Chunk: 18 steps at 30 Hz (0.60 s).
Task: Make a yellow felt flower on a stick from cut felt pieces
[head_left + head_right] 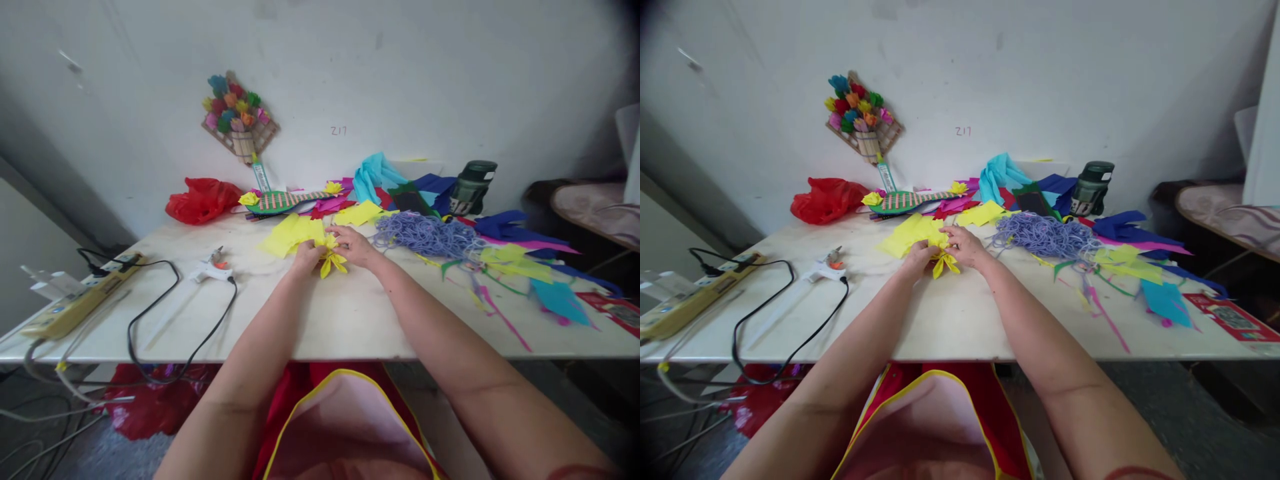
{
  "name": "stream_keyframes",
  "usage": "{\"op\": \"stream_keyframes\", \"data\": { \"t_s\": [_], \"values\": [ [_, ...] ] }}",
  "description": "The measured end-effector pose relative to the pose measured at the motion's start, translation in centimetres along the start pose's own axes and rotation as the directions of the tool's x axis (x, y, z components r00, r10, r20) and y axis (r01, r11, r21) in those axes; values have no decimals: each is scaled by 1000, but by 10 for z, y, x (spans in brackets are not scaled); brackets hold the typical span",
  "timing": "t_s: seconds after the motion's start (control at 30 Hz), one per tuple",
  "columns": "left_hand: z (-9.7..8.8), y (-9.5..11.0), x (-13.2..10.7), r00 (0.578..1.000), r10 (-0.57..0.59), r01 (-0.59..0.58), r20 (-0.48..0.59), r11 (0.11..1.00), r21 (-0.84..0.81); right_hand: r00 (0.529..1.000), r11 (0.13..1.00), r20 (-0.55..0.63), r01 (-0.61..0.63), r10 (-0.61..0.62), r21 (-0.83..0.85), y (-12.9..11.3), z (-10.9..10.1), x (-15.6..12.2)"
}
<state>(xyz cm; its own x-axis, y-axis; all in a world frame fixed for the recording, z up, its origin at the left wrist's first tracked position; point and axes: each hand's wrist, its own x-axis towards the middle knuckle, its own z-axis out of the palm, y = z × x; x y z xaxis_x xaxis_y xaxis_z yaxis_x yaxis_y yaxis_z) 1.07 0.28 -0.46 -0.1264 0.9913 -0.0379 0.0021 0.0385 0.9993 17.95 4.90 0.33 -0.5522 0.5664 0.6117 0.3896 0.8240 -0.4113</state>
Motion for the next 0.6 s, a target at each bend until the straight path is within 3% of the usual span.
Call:
{"op": "stream_keyframes", "data": {
  "t_s": [0.23,0.6],
  "values": [
    [0,5,-3,999,-1,1,35,1000,-10,996,996,56,-72,75,-60,0,-2,1],
    [2,13,-10,998,-25,31,66,994,-104,990,988,-75,-127,121,-87,1,4,2]
  ]
}}
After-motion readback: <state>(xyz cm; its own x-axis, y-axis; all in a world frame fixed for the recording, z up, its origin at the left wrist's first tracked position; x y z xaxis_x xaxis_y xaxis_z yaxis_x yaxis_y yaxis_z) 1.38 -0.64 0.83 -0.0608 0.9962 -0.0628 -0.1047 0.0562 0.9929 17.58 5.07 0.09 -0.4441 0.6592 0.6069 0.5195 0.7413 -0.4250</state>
